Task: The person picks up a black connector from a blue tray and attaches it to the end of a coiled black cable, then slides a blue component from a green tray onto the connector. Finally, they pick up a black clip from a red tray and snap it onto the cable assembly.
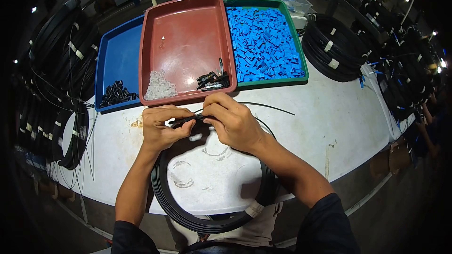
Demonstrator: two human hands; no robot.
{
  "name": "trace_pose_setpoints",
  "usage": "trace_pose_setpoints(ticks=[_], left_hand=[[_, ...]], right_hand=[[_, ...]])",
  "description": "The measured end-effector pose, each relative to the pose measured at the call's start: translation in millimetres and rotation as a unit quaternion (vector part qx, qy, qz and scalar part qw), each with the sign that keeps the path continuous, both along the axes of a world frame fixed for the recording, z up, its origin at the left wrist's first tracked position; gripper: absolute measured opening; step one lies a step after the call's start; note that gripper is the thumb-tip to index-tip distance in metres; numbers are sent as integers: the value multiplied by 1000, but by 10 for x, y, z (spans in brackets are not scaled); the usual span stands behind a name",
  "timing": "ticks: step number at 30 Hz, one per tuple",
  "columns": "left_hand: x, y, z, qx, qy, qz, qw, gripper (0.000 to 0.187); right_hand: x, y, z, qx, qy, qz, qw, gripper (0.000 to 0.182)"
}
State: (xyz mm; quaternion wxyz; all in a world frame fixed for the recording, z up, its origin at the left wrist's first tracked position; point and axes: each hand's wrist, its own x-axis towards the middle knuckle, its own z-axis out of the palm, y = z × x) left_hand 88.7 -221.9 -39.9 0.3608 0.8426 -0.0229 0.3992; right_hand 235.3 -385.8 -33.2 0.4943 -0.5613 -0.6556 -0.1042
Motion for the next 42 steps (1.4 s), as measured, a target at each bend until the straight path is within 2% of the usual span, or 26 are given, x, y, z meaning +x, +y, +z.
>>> trace_pose_setpoints(ticks=[12, 18, 23, 26, 30, 32, 42], left_hand=[[-6, -18, 33, 11, 16, -35, 999, 16], [-24, -36, 77, -30, 57, -55, 996, 17], [-46, -53, 98, -102, 100, -28, 989, 18], [-19, -28, 50, -59, 66, -38, 995, 19], [0, -53, 74, -74, 15, -27, 997, 20], [6, -17, 22, 2, -33, -28, 999, 19], [-29, -29, 36, -54, 34, -57, 996, 13]], right_hand=[[14, 13, -39, 1, -22, 12, 1000, 20], [19, 11, -27, -4, -28, 23, 999, 21], [-32, 37, -12, 32, -15, -34, 999, 20], [11, 10, -32, 26, -28, -16, 999, 21], [14, 12, -14, 24, 0, -21, 999, 20], [29, 23, -19, 33, -14, -22, 999, 20], [39, -10, -13, -3, -29, -11, 1000, 16]])
